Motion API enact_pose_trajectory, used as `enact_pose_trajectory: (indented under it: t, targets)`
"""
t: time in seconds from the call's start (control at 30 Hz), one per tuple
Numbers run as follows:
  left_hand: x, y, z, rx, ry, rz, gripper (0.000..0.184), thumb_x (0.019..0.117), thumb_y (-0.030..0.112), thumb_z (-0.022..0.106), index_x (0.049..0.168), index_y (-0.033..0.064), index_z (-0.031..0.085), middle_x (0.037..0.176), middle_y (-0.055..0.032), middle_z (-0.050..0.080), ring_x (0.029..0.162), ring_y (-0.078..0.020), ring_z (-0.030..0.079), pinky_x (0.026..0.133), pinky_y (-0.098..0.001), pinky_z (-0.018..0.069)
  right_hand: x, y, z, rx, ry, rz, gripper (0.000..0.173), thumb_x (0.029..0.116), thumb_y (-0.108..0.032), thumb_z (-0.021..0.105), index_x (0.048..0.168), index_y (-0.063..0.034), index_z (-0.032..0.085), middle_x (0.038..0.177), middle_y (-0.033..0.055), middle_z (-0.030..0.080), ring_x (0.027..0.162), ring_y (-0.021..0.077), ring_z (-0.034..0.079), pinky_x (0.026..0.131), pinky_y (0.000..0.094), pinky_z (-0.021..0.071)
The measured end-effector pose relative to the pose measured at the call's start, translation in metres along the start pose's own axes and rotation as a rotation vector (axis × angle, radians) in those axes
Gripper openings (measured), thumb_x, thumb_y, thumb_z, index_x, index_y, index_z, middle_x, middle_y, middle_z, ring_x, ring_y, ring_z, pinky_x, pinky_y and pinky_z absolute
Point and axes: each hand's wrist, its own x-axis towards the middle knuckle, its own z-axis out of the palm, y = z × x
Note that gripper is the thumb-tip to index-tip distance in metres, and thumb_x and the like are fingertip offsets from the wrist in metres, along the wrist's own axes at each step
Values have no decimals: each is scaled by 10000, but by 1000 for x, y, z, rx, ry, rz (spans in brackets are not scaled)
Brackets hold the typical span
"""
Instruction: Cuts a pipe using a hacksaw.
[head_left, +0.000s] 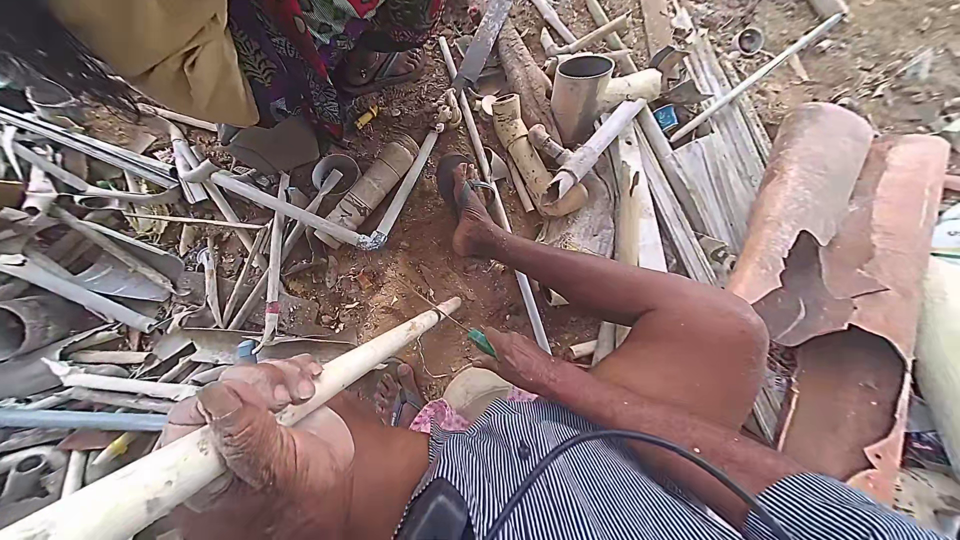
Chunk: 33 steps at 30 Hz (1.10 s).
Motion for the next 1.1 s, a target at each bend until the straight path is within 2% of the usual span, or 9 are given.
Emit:
enact_pose_trajectory:
  t: [0.13,0.23,0.3,0.5,0.57,0.67,0.8,0.93,1.1]
  targets:
    - [0,-4,0,-53,-51,70,193,999,294,665,919,160,551,711,68,603,619,-90,631,633,-267,593,-22,-47,-11,71,90,-256,499,1030,-404,596,1222,56,558,921,239,651,865,386,667,787,527,520]
    - [2,-5,-1,-48,-59,109,212,984,329,685,952,178,541,745,78,605,639,-83,633,632,-262,592,9,4,-9,-22,20,70,484,1040,-345,593,1316,47,533,1136,294,652,1073,448,658,933,603,501]
    - [2,-6,-2,-21,-80,134,219,997,358,661,969,180,535,749,86,593,650,-82,623,651,-267,585,10,9,-12,-5,75,133,485,983,-296,692,1261,87,588,1127,312,658,1048,458,667,920,609,518]
    - [4,-5,9,-11,-74,105,288,988,436,651,1019,176,533,808,91,615,706,-74,638,693,-264,585,-15,-45,-12,50,121,-233,505,1037,-399,584,1251,57,548,944,243,653,889,393,667,820,538,520]
    - [7,-4,11,1,-57,56,296,995,447,629,1041,176,521,840,101,625,750,-64,649,726,-256,585,-10,-26,-9,-31,127,-131,491,1064,-371,542,1276,71,534,1035,285,657,976,432,672,870,557,522]
    - [4,-2,13,80,-39,-104,172,1034,309,586,1043,147,529,840,122,627,803,-20,646,804,-219,565,-26,-11,-23,-48,19,187,479,1082,-241,502,1432,85,470,1377,335,561,1299,479,550,1081,606,416]
    - [-2,3,23,287,-13,-423,121,988,20,534,1101,0,496,879,20,621,835,-10,639,819,-179,540,-2,3,5,-7,132,60,494,1037,-380,577,1301,37,549,1081,275,667,1030,435,669,897,589,508]
    - [3,4,30,385,-9,-663,301,1007,52,606,1260,-76,504,1072,-115,619,968,-83,628,883,-234,522,0,6,17,82,240,-39,499,1008,-353,638,1283,58,571,1016,283,677,958,443,677,867,596,513]
    - [7,3,34,490,-101,-714,366,1024,84,602,1334,-92,516,1245,-219,613,1123,-206,608,989,-338,485,-5,12,10,314,453,-72,419,1001,-227,668,1213,125,585,974,297,654,884,410,653,848,566,498]
